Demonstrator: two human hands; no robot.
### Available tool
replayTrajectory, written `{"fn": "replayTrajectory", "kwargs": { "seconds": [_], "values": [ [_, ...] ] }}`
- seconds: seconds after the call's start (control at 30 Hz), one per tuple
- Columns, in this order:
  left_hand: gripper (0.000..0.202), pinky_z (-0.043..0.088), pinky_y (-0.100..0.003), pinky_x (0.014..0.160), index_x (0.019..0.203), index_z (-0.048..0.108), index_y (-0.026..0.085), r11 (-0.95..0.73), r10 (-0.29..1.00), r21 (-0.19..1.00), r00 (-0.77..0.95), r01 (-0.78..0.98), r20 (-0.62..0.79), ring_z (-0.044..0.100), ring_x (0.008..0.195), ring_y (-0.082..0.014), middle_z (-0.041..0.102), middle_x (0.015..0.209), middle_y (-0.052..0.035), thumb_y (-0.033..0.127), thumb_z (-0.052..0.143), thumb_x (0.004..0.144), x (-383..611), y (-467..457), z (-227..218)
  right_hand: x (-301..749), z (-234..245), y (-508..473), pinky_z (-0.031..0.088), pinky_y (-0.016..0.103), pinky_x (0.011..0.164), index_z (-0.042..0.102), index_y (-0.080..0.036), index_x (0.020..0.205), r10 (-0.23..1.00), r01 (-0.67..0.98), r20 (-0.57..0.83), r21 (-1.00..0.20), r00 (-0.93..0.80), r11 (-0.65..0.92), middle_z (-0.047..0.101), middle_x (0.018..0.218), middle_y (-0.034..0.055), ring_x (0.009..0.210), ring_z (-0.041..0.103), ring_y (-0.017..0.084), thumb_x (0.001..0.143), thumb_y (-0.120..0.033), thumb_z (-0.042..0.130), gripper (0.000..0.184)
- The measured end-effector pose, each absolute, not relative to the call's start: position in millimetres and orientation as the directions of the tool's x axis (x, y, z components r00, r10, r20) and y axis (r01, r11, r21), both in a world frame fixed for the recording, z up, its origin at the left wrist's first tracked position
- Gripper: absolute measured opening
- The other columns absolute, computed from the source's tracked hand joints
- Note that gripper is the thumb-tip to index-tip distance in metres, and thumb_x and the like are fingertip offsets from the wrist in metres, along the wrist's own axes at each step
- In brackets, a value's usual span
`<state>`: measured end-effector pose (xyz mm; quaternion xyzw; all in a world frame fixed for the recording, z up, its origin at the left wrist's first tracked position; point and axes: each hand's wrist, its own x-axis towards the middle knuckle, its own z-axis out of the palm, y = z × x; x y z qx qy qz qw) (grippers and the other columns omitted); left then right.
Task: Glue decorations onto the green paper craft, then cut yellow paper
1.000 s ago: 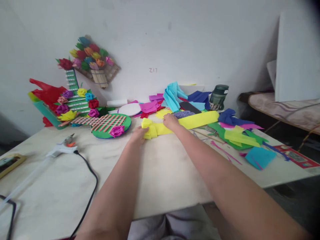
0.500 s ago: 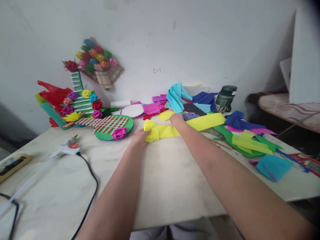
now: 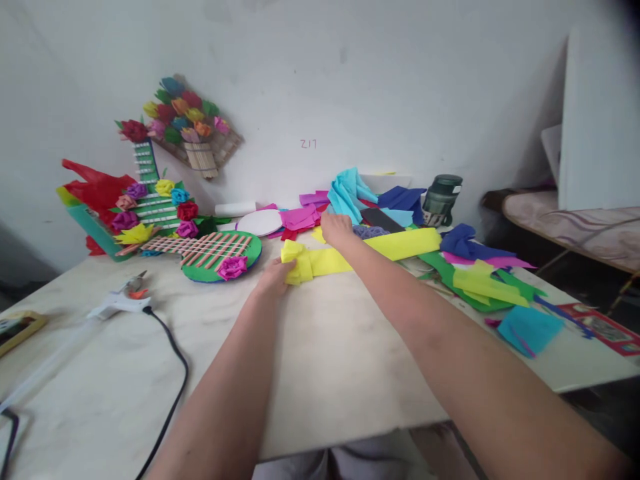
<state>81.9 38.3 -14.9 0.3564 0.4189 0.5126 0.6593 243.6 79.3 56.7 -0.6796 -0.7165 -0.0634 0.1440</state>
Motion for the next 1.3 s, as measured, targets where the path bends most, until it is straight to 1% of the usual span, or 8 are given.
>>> {"fn": "replayTrajectory", "kwargs": {
  "seconds": [0.13,0.4,0.53,0.63,0.8,0.97,1.1,1.3],
  "values": [
    [0.022,0.054,-0.029,0.069,0.091,0.060,0.007,0.198,0.980,0.916,0.084,-0.349,-0.179,0.067,0.072,-0.0189,0.067,0.075,-0.0095,0.003,0.060,0.070,80,38,-15,239,74,71,0.042,0.036,0.080,0.042,-0.011,0.120,0.904,0.987,0.423,-0.159,0.060,0.009,0.063,0.101,0.0178,0.096,0.060,0.025,0.089,-0.010,0.030,0.033],
    [0.020,0.053,-0.030,0.068,0.087,0.061,0.008,0.191,0.981,0.928,0.087,-0.319,-0.172,0.067,0.074,-0.0211,0.068,0.075,-0.0102,0.004,0.063,0.067,78,37,-17,252,32,66,0.043,0.035,0.079,0.044,-0.017,0.118,0.920,0.942,0.351,-0.331,0.175,-0.053,0.064,0.102,0.0134,0.097,0.060,0.025,0.088,-0.019,0.036,0.031],
    [0.018,0.053,-0.029,0.070,0.084,0.061,0.009,0.190,0.981,0.920,0.110,-0.343,-0.162,0.067,0.077,-0.0212,0.068,0.077,-0.0108,0.003,0.062,0.067,78,36,-17,255,16,72,0.043,0.033,0.078,0.053,-0.020,0.109,0.938,0.936,0.314,-0.350,0.146,-0.028,0.060,0.112,0.0114,0.100,0.058,0.023,0.090,-0.026,0.035,0.027],
    [0.017,0.053,-0.030,0.071,0.083,0.061,0.009,0.189,0.981,0.916,0.119,-0.353,-0.156,0.067,0.077,-0.0211,0.068,0.079,-0.0111,0.002,0.060,0.068,78,36,-16,256,15,71,0.043,0.031,0.076,0.052,-0.022,0.112,0.943,0.920,0.278,-0.387,0.185,-0.066,0.063,0.105,0.0096,0.095,0.059,0.021,0.092,-0.031,0.032,0.030],
    [0.020,0.053,-0.032,0.072,0.086,0.061,0.008,0.179,0.983,0.920,0.106,-0.348,-0.151,0.067,0.078,-0.0221,0.068,0.079,-0.0113,0.001,0.059,0.067,79,37,-17,259,34,63,0.043,0.030,0.073,0.047,-0.021,0.117,0.861,0.829,0.388,-0.555,0.330,-0.068,0.065,0.096,0.0081,0.090,0.061,0.022,0.095,-0.036,0.020,0.038],
    [0.025,0.053,-0.031,0.072,0.091,0.061,0.007,0.152,0.988,0.914,0.064,-0.376,-0.138,0.067,0.079,-0.0223,0.068,0.078,-0.0115,0.001,0.060,0.067,77,35,-16,256,38,54,0.046,0.026,0.068,0.049,-0.024,0.112,0.865,0.637,0.385,-0.764,0.322,0.103,0.066,0.087,0.0033,0.075,0.064,0.016,0.093,-0.035,0.028,0.030],
    [0.028,0.054,-0.031,0.072,0.095,0.061,0.007,0.114,0.993,0.898,0.042,-0.425,-0.107,0.067,0.078,-0.0217,0.068,0.079,-0.0114,0.003,0.062,0.067,72,31,-15,244,15,43,0.047,0.020,0.055,0.051,-0.020,0.098,0.907,0.352,0.303,-0.916,0.292,0.193,0.062,0.066,-0.0021,0.055,0.062,0.011,0.086,-0.028,0.040,0.018],
    [0.027,0.054,-0.031,0.072,0.094,0.060,0.007,0.057,0.998,0.886,-0.009,-0.461,-0.068,0.067,0.076,-0.0209,0.068,0.079,-0.0107,0.001,0.058,0.067,65,31,-16,225,2,18,0.044,0.015,0.043,0.055,-0.018,0.086,0.919,0.087,0.225,-0.974,0.322,0.208,0.053,0.047,-0.0074,0.039,0.053,0.007,0.078,-0.021,0.051,0.010]
  ]
}}
